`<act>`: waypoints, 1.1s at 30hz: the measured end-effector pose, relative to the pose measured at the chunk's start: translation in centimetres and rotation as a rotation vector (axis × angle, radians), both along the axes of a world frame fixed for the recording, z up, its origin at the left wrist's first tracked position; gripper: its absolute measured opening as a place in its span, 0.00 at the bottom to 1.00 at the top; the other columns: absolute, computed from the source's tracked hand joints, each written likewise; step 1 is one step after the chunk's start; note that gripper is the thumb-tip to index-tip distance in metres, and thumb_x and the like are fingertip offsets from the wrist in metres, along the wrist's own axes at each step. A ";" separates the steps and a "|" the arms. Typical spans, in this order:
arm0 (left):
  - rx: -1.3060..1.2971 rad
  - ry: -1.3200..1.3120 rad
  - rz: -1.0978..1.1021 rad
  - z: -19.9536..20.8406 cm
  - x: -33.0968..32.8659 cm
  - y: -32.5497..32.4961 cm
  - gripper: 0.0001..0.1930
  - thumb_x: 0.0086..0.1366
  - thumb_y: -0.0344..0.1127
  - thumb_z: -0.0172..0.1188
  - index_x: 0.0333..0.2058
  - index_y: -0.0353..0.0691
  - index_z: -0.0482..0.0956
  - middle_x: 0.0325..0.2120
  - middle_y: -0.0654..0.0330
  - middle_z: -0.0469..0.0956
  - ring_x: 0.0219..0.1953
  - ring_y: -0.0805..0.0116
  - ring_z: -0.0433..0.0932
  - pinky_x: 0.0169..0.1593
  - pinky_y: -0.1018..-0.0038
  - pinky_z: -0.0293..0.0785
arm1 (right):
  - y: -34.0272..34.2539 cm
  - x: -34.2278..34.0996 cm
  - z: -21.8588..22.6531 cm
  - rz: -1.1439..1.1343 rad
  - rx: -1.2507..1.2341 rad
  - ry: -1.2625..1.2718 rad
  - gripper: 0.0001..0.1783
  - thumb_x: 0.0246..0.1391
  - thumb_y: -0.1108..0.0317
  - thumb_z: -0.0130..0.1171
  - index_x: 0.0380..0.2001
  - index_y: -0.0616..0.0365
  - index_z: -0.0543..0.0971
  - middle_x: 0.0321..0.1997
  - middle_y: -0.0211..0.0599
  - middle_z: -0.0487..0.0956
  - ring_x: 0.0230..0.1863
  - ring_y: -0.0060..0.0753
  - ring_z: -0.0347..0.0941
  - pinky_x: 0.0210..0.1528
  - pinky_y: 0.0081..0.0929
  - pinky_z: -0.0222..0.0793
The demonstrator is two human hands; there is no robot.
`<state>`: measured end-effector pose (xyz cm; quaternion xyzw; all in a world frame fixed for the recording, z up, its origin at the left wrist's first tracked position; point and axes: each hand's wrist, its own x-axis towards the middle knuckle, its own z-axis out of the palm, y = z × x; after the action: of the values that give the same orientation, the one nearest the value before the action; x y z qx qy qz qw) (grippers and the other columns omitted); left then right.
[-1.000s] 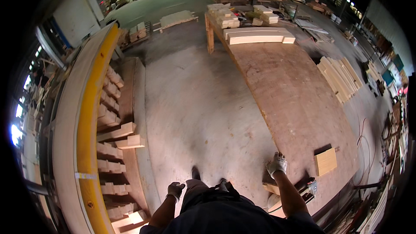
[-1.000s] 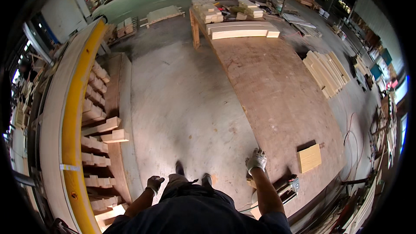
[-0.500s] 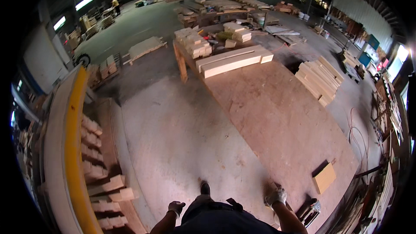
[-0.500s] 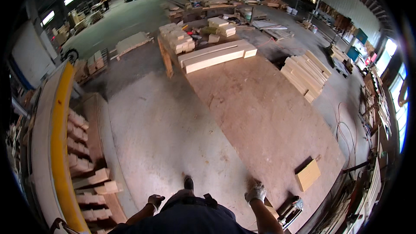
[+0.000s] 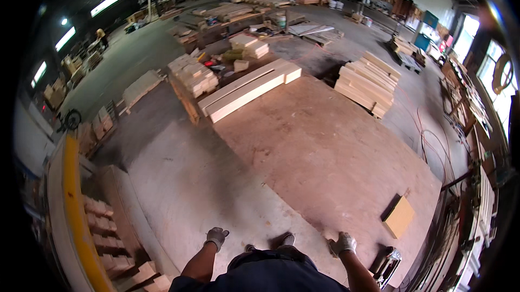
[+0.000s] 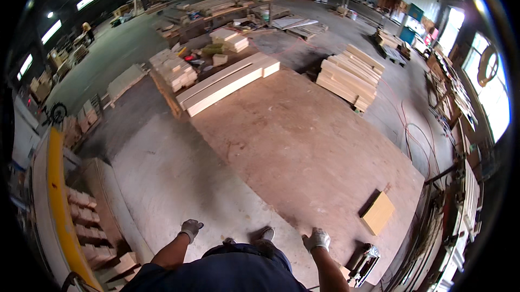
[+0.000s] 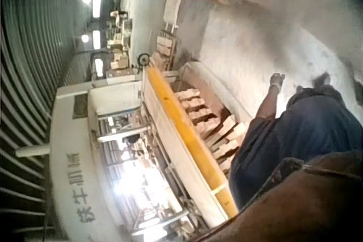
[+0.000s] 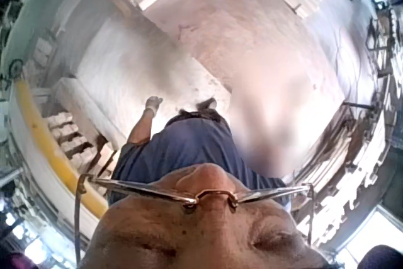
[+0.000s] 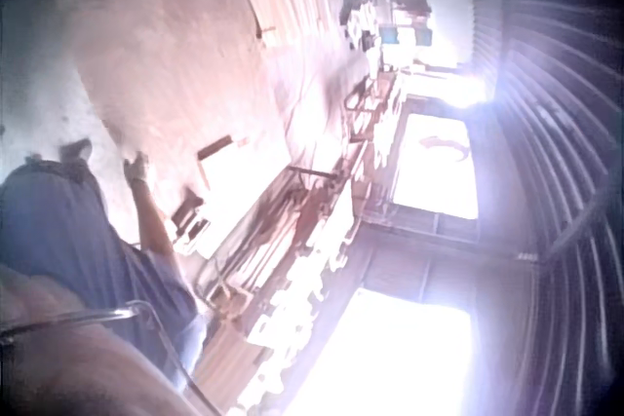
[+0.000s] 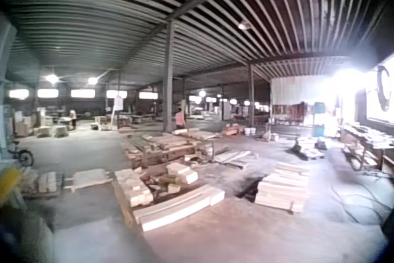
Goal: The person assembles wooden pieces on a workbench using a pneumatic nail gun. They apply glue to the wood with a brush, align the pieces, and fasten them together. The finished assemblies are placed on a nearby rack.
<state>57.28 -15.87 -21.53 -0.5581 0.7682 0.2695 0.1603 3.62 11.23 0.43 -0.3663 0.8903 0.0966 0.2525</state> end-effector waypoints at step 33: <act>-0.451 0.908 0.794 15.8 -22.0 -54.0 0.37 0.69 0.53 0.70 0.62 0.23 0.74 0.57 0.35 0.81 0.60 0.46 0.82 0.60 0.60 0.79 | -12.9 1.2 -1.4 -0.344 0.055 -0.082 0.72 0.45 0.31 0.74 0.79 0.68 0.54 0.86 0.62 0.45 0.86 0.59 0.40 0.84 0.48 0.47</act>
<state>35.30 -69.88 -5.71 -0.6505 0.5322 0.3498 -0.4138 4.81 -1.64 -0.98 -0.2050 0.9260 0.0612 0.3111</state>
